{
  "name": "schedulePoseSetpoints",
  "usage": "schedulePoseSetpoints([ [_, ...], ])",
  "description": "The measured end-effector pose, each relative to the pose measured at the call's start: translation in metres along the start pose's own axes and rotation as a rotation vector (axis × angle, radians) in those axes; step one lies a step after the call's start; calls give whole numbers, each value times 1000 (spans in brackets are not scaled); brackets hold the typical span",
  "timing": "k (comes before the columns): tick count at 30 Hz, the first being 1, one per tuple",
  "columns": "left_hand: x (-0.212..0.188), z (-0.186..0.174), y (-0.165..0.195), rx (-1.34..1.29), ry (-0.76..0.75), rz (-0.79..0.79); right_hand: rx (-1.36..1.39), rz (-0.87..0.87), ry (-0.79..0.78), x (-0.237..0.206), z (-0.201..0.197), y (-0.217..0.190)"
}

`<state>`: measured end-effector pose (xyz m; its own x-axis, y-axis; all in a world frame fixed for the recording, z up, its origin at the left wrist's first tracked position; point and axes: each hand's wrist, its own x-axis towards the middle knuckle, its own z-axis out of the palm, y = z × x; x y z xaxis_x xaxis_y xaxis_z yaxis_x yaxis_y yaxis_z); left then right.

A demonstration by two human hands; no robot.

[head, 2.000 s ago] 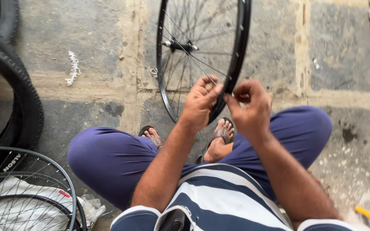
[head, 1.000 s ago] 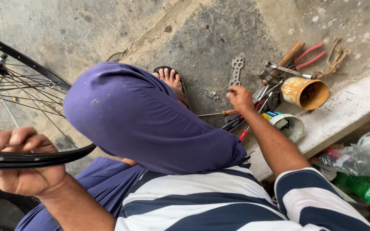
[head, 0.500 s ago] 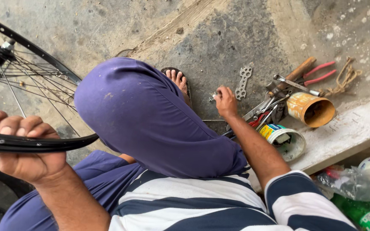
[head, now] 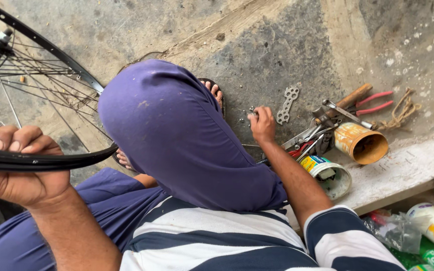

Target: The person sits on the floor and installs a black rim strip into a bicycle wheel rim. They press the strip into place along the rim, rotate the wheel to access different sections, and continue fitting the strip around the circumference.

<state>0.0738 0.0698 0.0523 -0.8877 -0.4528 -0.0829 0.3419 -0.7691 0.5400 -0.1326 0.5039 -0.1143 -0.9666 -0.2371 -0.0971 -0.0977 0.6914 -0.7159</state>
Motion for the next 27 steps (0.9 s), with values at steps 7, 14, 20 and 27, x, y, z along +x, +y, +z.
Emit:
schedulePoseSetpoints([
  [7, 1, 3, -3, 10, 2, 17, -114, -93, 34, 21, -15, -3],
  [14, -2, 2, -6, 10, 17, 30, -307, -588, -408, -21, -28, 8],
  [20, -4, 2, -7, 27, 32, 28, -251, -451, -280, 8, -9, 8],
  [27, 1, 7, -10, 43, 49, 33, -242, -681, -318, 16, -10, -12],
])
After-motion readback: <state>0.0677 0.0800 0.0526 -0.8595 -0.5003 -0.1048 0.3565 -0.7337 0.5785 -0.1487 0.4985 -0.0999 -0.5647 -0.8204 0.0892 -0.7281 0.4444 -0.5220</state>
